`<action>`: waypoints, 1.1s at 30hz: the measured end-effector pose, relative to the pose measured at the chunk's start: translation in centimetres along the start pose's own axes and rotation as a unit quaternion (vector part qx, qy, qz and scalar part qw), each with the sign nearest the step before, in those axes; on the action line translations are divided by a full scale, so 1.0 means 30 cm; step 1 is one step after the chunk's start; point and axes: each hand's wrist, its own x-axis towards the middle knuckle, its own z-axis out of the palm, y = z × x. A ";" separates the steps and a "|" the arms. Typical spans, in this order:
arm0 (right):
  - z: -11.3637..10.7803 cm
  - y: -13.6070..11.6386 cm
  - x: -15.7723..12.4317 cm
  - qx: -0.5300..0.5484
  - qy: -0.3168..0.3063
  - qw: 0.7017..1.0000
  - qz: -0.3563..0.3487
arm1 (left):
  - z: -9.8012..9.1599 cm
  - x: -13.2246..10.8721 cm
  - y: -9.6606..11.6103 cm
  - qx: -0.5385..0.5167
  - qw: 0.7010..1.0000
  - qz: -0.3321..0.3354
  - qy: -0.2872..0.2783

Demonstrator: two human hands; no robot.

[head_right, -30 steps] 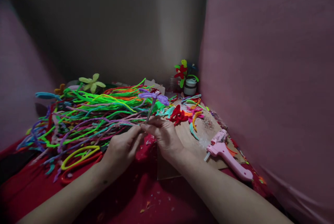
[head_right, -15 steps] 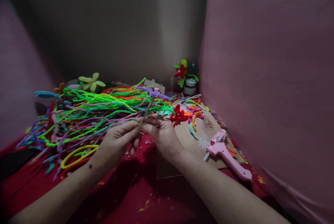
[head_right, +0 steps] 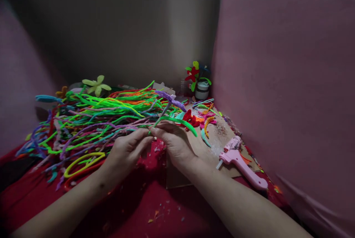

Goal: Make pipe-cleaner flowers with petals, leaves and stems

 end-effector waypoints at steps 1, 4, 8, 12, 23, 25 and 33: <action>0.002 0.001 -0.001 0.001 0.018 1.000 0.005 | 0.007 -0.004 -0.010 0.070 0.996 0.032 0.033; 0.010 -0.018 -0.012 -0.036 0.017 0.999 -0.009 | 0.018 -0.010 -0.041 0.175 0.979 0.087 0.058; 0.026 -0.076 -0.034 -0.196 -0.038 0.979 -0.037 | 0.012 -0.007 -0.046 0.136 0.986 0.083 0.050; 0.032 -0.099 -0.041 -0.228 -0.044 0.970 -0.070 | -0.002 0.001 -0.008 -0.042 0.999 -0.019 0.007; 0.010 -0.049 -0.015 -0.119 -0.022 0.992 -0.029 | -0.019 0.013 0.008 -0.397 0.897 -0.175 -0.089; 0.013 -0.051 -0.014 -0.112 -0.017 0.993 -0.037 | -0.021 0.014 0.005 -0.448 0.867 -0.188 -0.108; 0.002 -0.037 -0.007 -0.086 -0.105 0.991 -0.023 | -0.029 0.022 -0.006 -0.551 0.793 -0.189 -0.176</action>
